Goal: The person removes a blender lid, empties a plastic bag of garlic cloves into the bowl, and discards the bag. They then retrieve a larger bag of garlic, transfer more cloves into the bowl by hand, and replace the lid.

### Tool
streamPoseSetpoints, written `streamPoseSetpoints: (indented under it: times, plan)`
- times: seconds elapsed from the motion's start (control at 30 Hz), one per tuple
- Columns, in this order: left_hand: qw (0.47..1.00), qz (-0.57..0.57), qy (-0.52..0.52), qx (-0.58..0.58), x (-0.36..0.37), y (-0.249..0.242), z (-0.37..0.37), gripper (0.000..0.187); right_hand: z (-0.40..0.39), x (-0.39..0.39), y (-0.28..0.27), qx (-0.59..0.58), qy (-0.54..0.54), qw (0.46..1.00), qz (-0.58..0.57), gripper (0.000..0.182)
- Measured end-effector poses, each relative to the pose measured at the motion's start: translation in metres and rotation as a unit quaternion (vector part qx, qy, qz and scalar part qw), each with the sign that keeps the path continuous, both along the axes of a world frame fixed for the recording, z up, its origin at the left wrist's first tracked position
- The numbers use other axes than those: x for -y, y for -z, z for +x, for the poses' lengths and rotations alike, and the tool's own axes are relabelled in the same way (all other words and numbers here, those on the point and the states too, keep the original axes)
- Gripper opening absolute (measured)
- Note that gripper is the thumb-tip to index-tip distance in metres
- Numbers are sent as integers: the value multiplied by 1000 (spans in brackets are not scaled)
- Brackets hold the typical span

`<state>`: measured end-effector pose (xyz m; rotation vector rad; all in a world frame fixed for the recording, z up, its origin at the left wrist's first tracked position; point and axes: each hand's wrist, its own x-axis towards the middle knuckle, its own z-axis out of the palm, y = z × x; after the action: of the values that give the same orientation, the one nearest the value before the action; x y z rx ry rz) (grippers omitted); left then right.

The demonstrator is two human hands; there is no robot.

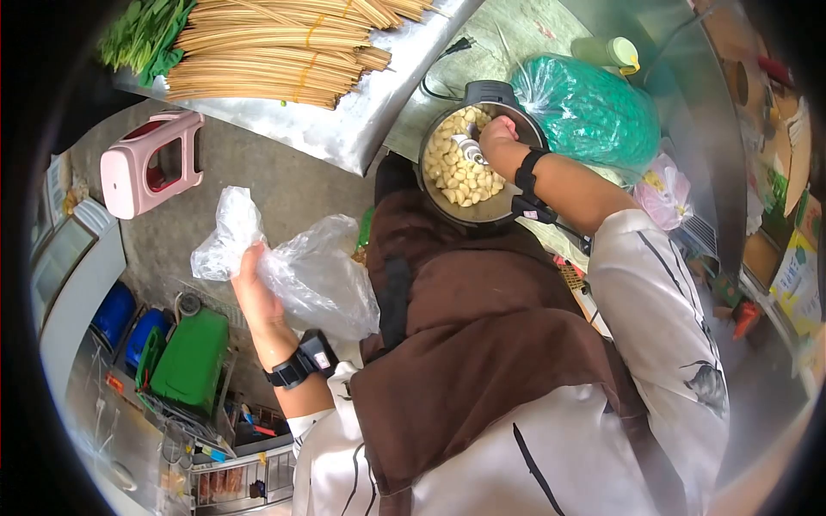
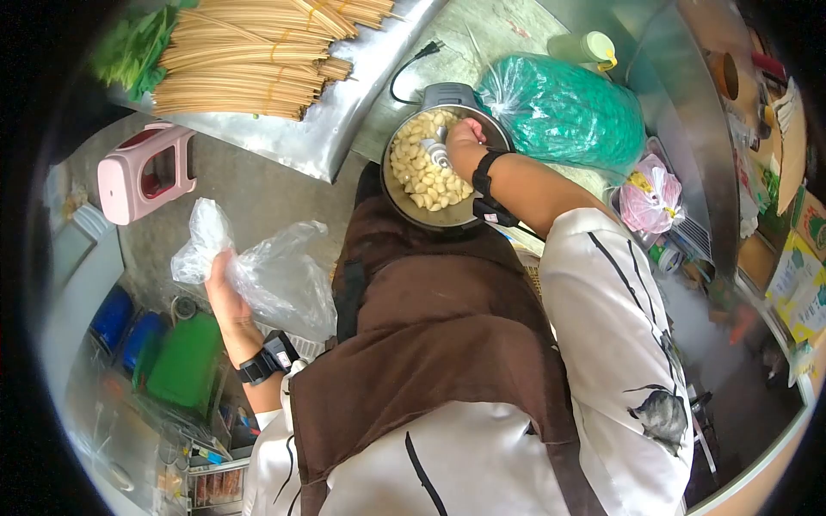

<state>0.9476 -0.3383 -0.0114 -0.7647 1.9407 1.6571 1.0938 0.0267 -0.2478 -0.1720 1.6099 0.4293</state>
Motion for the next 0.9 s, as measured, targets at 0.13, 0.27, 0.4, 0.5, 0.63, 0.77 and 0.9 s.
streamPoseSetpoints:
  times: [0.13,0.27,0.4,0.5,0.63,0.77,0.9]
  plan:
    - [1000,2,14,-18,-11,-7,6,44,9,-9,4,-117,-18,988,-98,18]
    - [999,-8,29,-42,-30,-21,16,44,6,-11,-22,-115,-45,987,-106,21]
    - [999,-2,19,-26,-27,-17,21,44,5,-13,-23,-111,-39,987,-112,21]
    - [999,0,16,-32,-26,-18,26,43,9,-12,-50,-182,-9,976,-121,21]
    - [999,3,14,-50,-28,-19,24,43,21,-26,-119,-360,187,878,-254,24]
    - [999,6,18,-36,-28,-15,19,42,30,-53,-174,-241,751,489,-373,18]
    - [998,15,40,-40,-38,-13,14,42,50,-68,-187,-161,852,183,-463,18]
